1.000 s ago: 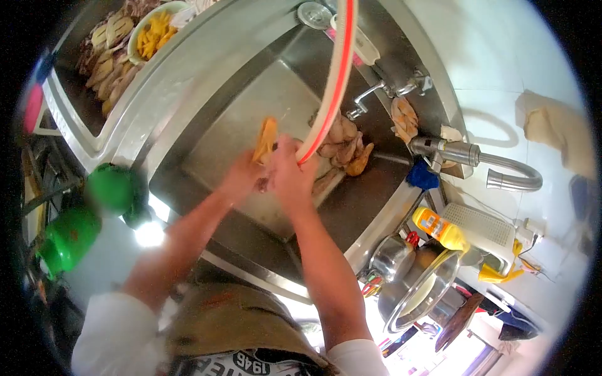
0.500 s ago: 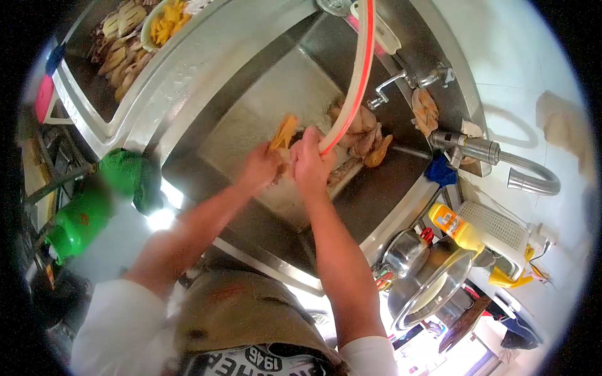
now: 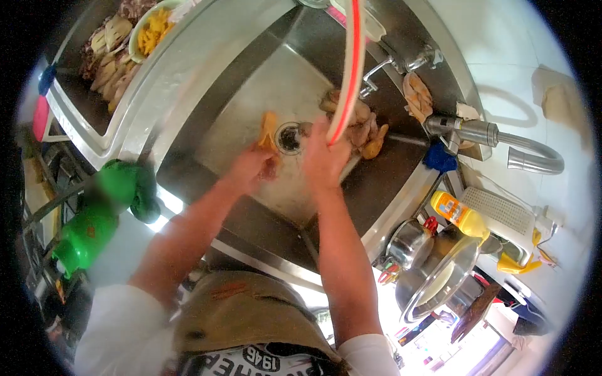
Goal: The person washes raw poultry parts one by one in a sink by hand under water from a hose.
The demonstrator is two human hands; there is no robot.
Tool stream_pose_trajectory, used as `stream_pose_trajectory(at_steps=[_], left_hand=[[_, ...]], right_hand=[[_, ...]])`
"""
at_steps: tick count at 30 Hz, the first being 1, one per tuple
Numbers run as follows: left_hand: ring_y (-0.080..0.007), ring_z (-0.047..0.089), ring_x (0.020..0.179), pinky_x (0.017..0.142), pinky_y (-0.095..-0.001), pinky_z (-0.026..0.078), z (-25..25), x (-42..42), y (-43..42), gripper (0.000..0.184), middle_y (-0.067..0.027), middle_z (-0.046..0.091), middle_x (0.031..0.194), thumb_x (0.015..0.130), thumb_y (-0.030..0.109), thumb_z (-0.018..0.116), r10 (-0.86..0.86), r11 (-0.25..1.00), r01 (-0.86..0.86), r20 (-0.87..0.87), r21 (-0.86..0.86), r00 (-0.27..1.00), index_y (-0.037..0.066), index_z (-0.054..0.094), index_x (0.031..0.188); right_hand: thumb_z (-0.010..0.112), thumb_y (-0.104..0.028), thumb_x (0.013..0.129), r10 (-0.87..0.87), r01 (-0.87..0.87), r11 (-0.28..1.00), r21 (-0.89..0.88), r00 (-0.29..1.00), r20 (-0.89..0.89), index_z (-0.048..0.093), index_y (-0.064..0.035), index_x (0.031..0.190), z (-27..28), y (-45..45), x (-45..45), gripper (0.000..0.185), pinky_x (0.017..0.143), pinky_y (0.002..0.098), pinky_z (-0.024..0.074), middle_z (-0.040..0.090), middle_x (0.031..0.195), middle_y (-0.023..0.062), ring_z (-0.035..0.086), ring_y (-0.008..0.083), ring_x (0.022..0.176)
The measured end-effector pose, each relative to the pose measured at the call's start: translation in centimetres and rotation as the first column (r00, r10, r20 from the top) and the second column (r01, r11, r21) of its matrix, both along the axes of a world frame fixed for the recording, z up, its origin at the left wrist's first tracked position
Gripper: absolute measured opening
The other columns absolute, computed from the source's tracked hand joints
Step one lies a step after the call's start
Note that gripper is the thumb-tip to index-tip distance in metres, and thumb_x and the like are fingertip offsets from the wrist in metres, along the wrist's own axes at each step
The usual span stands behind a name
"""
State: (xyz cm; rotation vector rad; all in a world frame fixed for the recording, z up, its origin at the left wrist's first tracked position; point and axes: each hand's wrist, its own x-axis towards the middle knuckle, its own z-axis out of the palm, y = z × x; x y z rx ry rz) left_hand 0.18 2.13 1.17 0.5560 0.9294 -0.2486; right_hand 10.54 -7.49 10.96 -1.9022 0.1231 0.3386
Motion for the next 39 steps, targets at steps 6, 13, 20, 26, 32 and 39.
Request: stream_pose_trajectory(at_steps=[6, 13, 20, 26, 32, 39], left_hand=[[-0.0127, 0.055, 0.061, 0.045, -0.0288, 0.039, -1.0, -0.1, 0.2, 0.03, -0.007, 0.061, 0.084, 0.085, 0.006, 0.063, -0.09, 0.993, 0.071, 0.207, 0.099, 0.974, 0.005, 0.047, 0.111], [-0.0118, 0.052, 0.059, 0.043, -0.0281, 0.034, 1.1, 0.1, 0.8, 0.03, -0.0069, 0.06, 0.079, 0.083, 0.005, 0.06, -0.108, 0.993, 0.099, 0.149, 0.068, 0.983, 0.002, 0.048, 0.111], [-0.0128, 0.049, 0.054, 0.041, -0.0302, 0.034, 1.5, -0.1, -0.2, 0.023, -0.0068, 0.058, 0.074, 0.083, 0.007, 0.053, -0.16, 0.942, 0.145, 0.028, 0.302, 0.987, 0.0, 0.054, 0.105], [-0.0156, 0.055, 0.062, 0.049, -0.0305, 0.041, -0.5, -0.3, -0.8, 0.013, -0.0073, 0.058, 0.076, 0.085, 0.008, 0.054, -0.07, 0.972, 0.07, -0.008, 0.225, 0.998, 0.001, 0.054, 0.096], [-0.0154, 0.052, 0.057, 0.046, -0.0302, 0.04, -3.6, -0.1, -2.3, 0.023, -0.0077, 0.058, 0.072, 0.082, 0.003, 0.049, 0.018, 0.963, -0.023, 0.021, 0.27, 1.0, -0.003, 0.054, 0.104], [-0.0169, 0.056, 0.061, 0.05, -0.0312, 0.044, -1.6, 0.2, -1.7, 0.054, -0.0112, 0.059, 0.082, 0.082, -0.006, 0.046, 0.076, 0.974, -0.09, 0.077, 0.208, 0.994, 0.004, 0.035, 0.133]], right_hand=[[0.055, -0.037, 0.096, 0.07, -0.068, 0.991, 0.111, 0.998, -0.01, 0.048, -0.0057, 0.067, 3.8, 0.0, -1.5, 0.043, 0.033, 0.0262, 0.0324, 0.049, 0.057, 0.0032, 0.042, 0.0102, 0.039], [0.053, -0.035, 0.097, 0.073, -0.047, 0.966, 0.253, 0.993, -0.093, 0.046, -0.0054, 0.067, 0.6, 2.3, -2.3, 0.043, 0.031, 0.0257, 0.0307, 0.048, 0.056, 0.0044, 0.041, 0.0107, 0.039], [0.052, -0.035, 0.097, 0.057, 0.021, 0.95, 0.312, 0.97, -0.238, 0.038, -0.0083, 0.066, -1.4, 2.5, -2.5, 0.044, 0.028, 0.0259, 0.0276, 0.045, 0.055, 0.0045, 0.038, 0.0118, 0.038], [0.052, -0.028, 0.098, 0.04, 0.041, 0.922, 0.384, 0.979, -0.2, 0.048, -0.0042, 0.075, -3.3, 2.6, -3.1, 0.033, 0.037, 0.0265, 0.0288, 0.043, 0.052, 0.0021, 0.038, 0.0103, 0.04], [0.054, -0.031, 0.097, 0.024, 0.053, 0.942, 0.33, 0.974, -0.226, 0.048, -0.0056, 0.073, -3.7, 2.3, -3.0, 0.036, 0.037, 0.0262, 0.029, 0.045, 0.052, 0.0018, 0.04, 0.0104, 0.041], [0.055, -0.029, 0.096, 0.051, 0.038, 0.942, 0.333, 0.966, -0.252, 0.045, -0.0072, 0.065, -3.8, 2.0, -2.8, 0.04, 0.035, 0.0265, 0.0291, 0.045, 0.052, 0.0017, 0.041, 0.0104, 0.041]])
